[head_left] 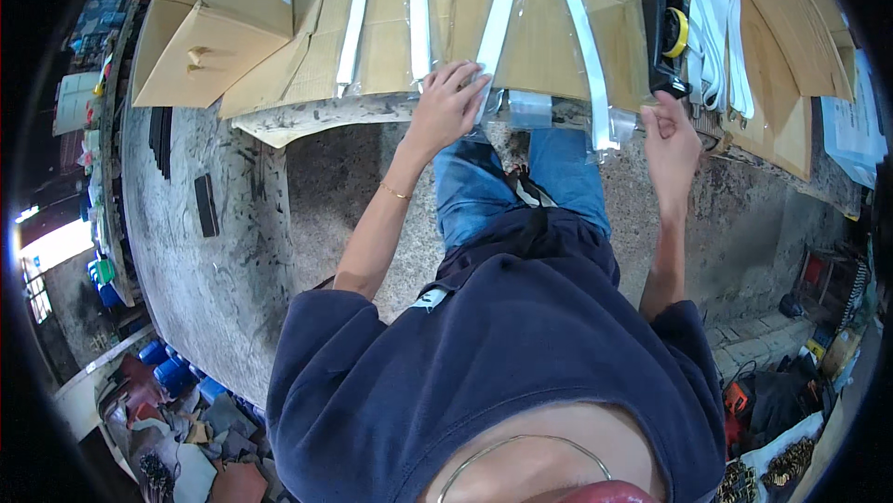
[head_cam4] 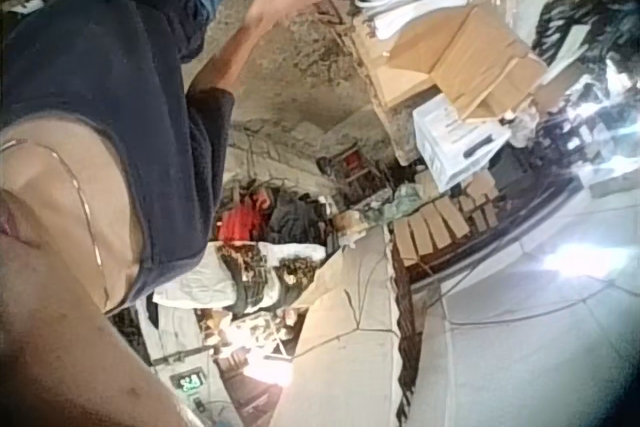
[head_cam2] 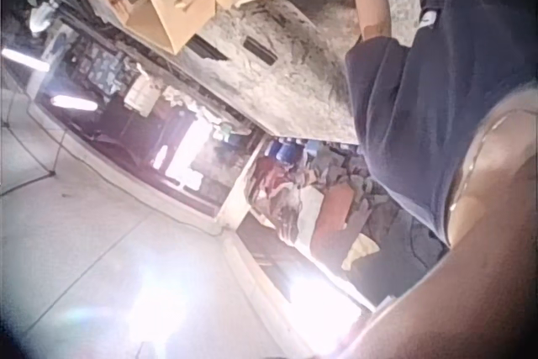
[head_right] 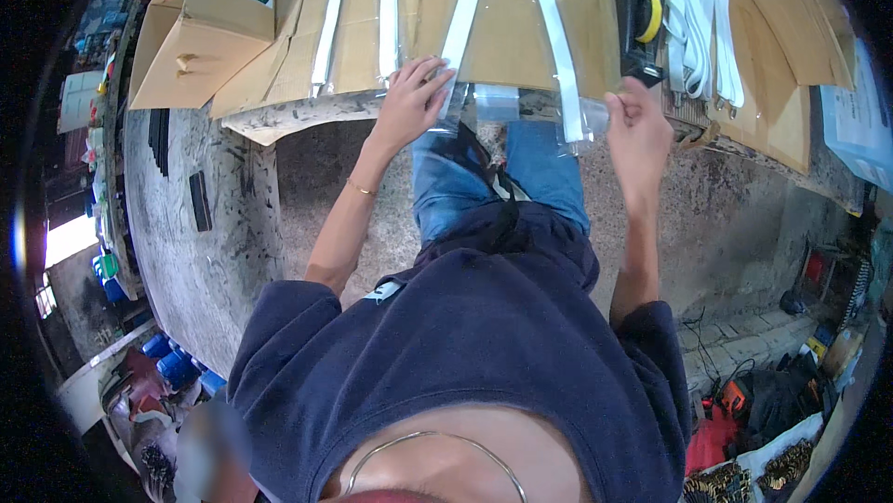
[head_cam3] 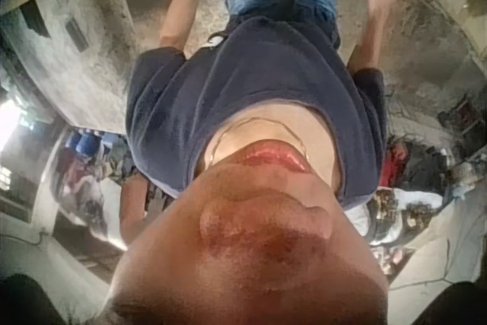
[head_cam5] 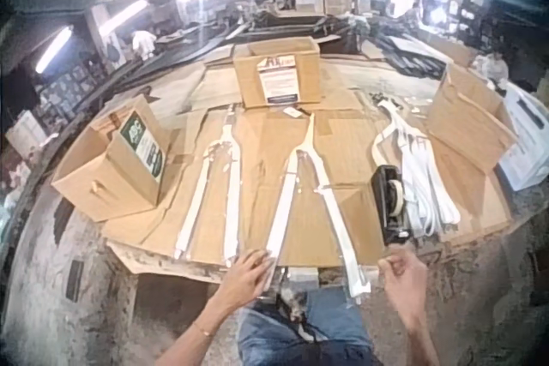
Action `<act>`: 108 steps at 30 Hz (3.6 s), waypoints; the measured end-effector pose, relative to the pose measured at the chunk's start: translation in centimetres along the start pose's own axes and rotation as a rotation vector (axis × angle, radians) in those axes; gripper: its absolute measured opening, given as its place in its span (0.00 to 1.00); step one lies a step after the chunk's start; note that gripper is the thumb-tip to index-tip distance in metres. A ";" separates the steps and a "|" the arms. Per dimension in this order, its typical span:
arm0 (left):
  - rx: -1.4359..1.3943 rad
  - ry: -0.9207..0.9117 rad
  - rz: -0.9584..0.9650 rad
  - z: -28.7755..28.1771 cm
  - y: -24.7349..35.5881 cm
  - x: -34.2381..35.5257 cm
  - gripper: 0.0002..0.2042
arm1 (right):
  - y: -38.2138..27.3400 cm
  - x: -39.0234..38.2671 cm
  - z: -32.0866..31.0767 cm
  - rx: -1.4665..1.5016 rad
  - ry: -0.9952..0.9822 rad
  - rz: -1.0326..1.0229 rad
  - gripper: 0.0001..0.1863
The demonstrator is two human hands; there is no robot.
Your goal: The recorder uses a tape dispenser to apply tape to white straps or harnesses on a workbench.
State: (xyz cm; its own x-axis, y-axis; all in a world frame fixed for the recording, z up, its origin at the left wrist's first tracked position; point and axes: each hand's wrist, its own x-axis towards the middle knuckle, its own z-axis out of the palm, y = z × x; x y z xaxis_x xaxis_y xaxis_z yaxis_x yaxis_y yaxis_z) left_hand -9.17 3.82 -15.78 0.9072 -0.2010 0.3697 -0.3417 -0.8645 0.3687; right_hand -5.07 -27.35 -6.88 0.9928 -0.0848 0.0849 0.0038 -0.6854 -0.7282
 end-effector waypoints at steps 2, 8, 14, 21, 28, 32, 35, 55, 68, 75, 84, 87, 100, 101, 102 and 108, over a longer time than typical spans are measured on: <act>-0.005 0.021 0.004 0.1 0.1 0.0 0.14 | 1.4 0.8 3.0 0.130 -0.047 -0.021 0.12; -0.029 0.056 -0.011 0.3 0.1 0.0 0.15 | -2.2 2.7 10.6 0.505 -0.406 -0.013 0.12; -0.065 0.095 -0.021 0.3 0.1 -0.2 0.15 | -4.4 4.9 15.5 0.824 -0.822 0.401 0.10; -0.080 0.095 -0.028 0.3 0.0 -0.3 0.15 | -5.4 5.3 17.0 0.775 -0.891 0.485 0.07; -0.072 0.114 -0.008 0.4 0.0 -0.1 0.15 | -4.8 5.6 18.1 0.747 -0.852 0.465 0.05; -0.061 0.081 -0.019 0.4 -0.1 -0.2 0.16 | -5.2 5.1 18.4 0.679 -0.791 0.443 0.05; -0.070 0.087 -0.015 0.4 0.0 -0.3 0.16 | -4.8 4.9 18.8 0.615 -0.763 0.406 0.07; -0.063 0.084 -0.019 0.0 0.3 0.4 0.15 | -5.4 6.4 18.8 0.481 -0.546 0.364 0.19; 0.177 -0.096 -0.030 -0.7 1.1 -0.5 0.18 | -8.9 21.9 20.3 0.099 -0.322 -0.128 0.20; 0.290 -0.167 -0.047 -0.4 2.8 1.1 0.20 | -8.1 35.7 25.5 -0.205 -0.163 -0.081 0.20; -0.031 0.093 -0.259 -5.6 3.2 3.4 0.14 | -15.0 32.3 20.5 1.078 -0.707 0.179 0.07; -0.292 0.364 -0.338 -11.3 4.1 6.0 0.09 | -20.7 27.1 12.0 1.161 -0.872 -0.170 0.12; -1.214 0.907 0.186 -29.7 11.8 14.4 0.21 | -31.3 5.9 -0.4 1.514 -1.731 -0.497 0.24; -1.045 0.918 0.125 -30.4 12.1 13.9 0.18 | -31.6 4.3 -1.2 1.400 -1.525 -0.549 0.23; -1.026 0.934 0.132 -31.0 12.4 13.3 0.18 | -32.0 3.1 -1.7 1.286 -1.319 -0.595 0.23; -0.583 0.883 -0.231 -33.4 15.3 9.9 0.08 | -34.8 -1.8 -9.6 0.778 -0.103 -1.546 0.24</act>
State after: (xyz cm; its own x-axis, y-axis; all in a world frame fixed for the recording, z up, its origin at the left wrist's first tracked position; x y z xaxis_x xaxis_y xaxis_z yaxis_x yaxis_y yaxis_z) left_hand -13.64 4.00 22.05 0.5467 0.5432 0.6372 -0.4614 -0.4396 0.7706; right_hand -8.15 -10.25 24.88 0.0191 0.3241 0.9458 0.9026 0.4014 -0.1557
